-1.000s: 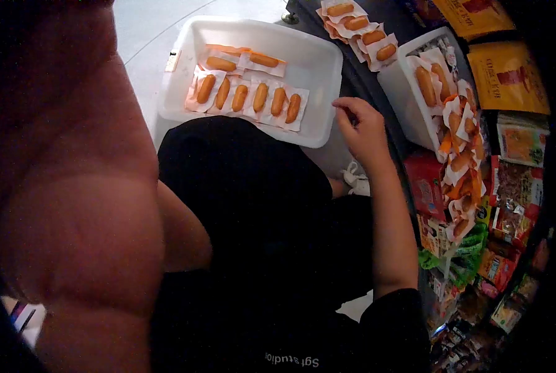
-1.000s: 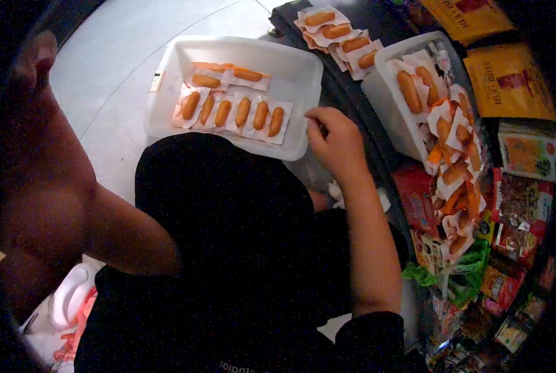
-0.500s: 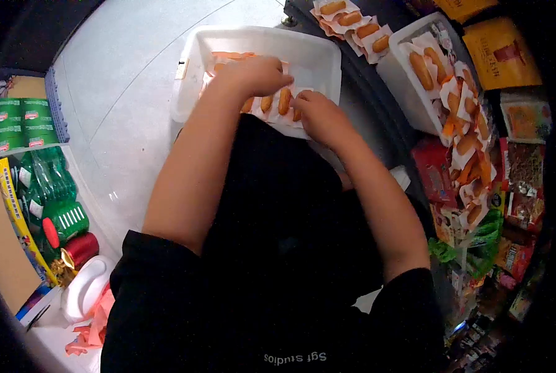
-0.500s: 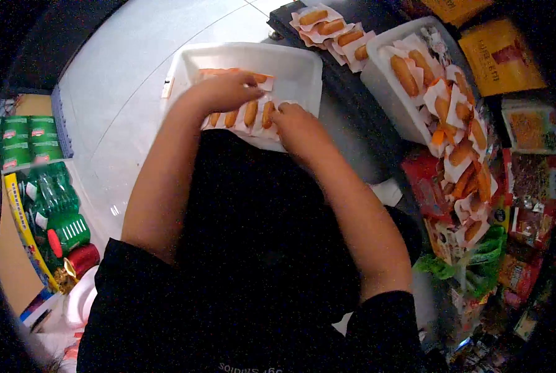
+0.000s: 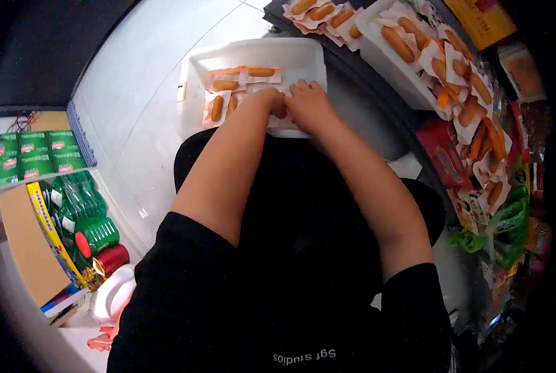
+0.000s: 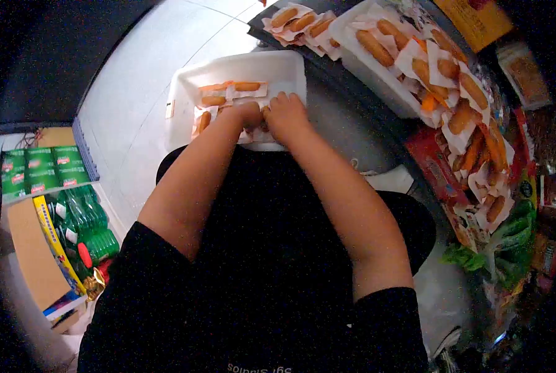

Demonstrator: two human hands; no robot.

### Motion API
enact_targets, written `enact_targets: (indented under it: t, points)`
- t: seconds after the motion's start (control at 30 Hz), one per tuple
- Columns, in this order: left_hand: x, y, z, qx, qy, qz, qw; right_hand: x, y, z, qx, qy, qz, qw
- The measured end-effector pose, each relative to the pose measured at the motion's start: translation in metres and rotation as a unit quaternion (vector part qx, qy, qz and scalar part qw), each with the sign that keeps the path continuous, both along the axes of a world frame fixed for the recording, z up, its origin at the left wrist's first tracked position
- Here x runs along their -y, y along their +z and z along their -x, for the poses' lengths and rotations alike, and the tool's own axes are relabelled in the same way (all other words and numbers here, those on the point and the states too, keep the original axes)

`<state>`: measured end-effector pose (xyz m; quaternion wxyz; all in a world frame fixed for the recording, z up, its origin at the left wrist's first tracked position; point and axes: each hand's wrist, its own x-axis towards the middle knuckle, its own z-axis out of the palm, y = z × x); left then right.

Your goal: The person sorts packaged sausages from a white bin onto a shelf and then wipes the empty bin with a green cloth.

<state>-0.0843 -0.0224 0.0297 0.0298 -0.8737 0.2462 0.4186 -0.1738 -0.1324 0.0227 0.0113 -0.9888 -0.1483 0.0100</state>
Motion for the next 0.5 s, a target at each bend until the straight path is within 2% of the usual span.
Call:
enact_targets:
  t: [0.03,0.1,0.17,0.2,0.27,0.33,0.4,0.47,0.5]
  points:
    - [0.001,-0.001,0.002,-0.031,0.040,0.003,0.999,-0.001,-0.003,-0.002,0.001,-0.007,-0.004,1.000]
    - [0.005,-0.008,0.003,-0.028,0.031,0.003,0.999,-0.001,-0.008,-0.005,0.007,-0.014,0.017,1.000]
    - [0.004,-0.018,0.001,-0.051,0.135,0.015,0.989,0.000,-0.012,-0.005,0.025,-0.012,0.017,0.999]
    - [0.001,-0.032,-0.005,-0.052,0.131,0.011,0.990,0.000,-0.014,-0.004,0.044,-0.004,0.021,0.999]
    - [0.001,-0.038,-0.011,0.006,-0.063,-0.012,0.998,-0.002,-0.013,-0.004,0.025,-0.010,0.027,0.999]
    - [0.009,-0.028,-0.007,0.037,-0.074,-0.044,0.996,-0.003,-0.010,-0.004,0.009,-0.013,0.035,0.999]
    - [0.011,-0.020,-0.002,0.070,-0.083,-0.072,0.992,-0.003,-0.008,-0.004,-0.015,-0.004,0.091,0.996]
    - [0.008,-0.019,0.000,0.091,-0.216,0.008,0.972,-0.004,-0.005,-0.007,-0.041,-0.008,0.084,0.996]
    - [0.010,-0.018,0.000,0.091,-0.218,0.008,0.972,-0.005,-0.004,-0.008,-0.066,-0.010,0.077,0.995]
